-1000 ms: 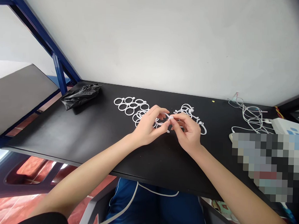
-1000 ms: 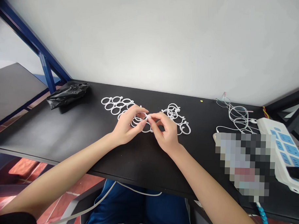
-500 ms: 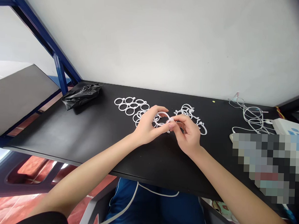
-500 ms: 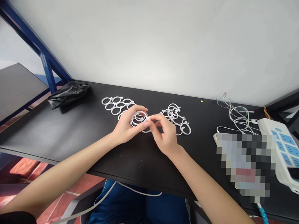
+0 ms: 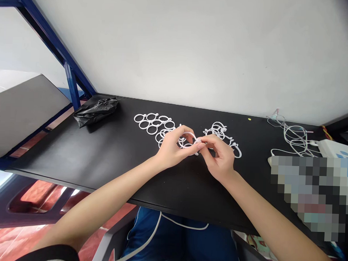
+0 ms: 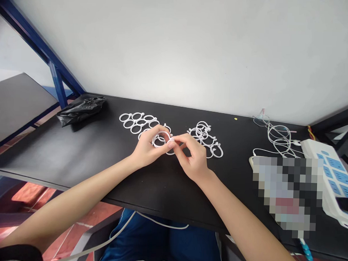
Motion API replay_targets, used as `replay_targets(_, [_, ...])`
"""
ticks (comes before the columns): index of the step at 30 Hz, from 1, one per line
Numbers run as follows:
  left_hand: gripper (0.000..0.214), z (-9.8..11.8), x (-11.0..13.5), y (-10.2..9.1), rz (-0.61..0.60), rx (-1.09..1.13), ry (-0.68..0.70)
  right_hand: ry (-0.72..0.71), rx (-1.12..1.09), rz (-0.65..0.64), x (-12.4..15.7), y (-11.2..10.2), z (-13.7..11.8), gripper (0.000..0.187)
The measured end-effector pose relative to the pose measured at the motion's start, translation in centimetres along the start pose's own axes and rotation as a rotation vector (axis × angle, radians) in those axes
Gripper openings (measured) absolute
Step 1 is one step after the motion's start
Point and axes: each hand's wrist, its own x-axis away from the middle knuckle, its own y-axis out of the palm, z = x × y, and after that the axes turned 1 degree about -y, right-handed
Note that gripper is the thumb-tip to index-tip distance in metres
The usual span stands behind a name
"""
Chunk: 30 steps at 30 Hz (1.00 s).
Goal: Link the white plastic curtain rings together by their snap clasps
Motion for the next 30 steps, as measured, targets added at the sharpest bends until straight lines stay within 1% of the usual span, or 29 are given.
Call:
replay_targets(4, [0.028,-0.32,0.04,-0.08,-0.017,0.084,0.028,-0.032,0.019,-0.004,-0.04,0.03,-0.02,0.013])
replay_targets(8, [0.03,-0.42,0.01,-0.13,-0.017,0.106,0.01,-0.049,0.027,-0.017,0.0,0.04,0.03,0.015])
replay_targets(17, [0.031,-0.31,-0.17,-0.14,-0.011,0.003,-0.009,-0.104,0.059,0.007,-0.27,-0.02,0.18,0.019])
replay_targets(22, [0.029,-0.21,-0.15,-0.12,-0.029,-0.008,-0.002,-0.115,0.064,0.049,-0.23,0.1,0.24,0.021])
replay_targets(26, [0.032,-0.12,-0.16,-0.17,-0.031,-0.012,0.007,-0.126,0.056,0.08,-0.11,0.14,0.32,0.023])
replay_targets(30, [0.034,-0.16,-0.1,-0.26,-0.032,-0.074,0.005,-0.132,0.075,0.097,-0.09,0.14,0.39,0.021])
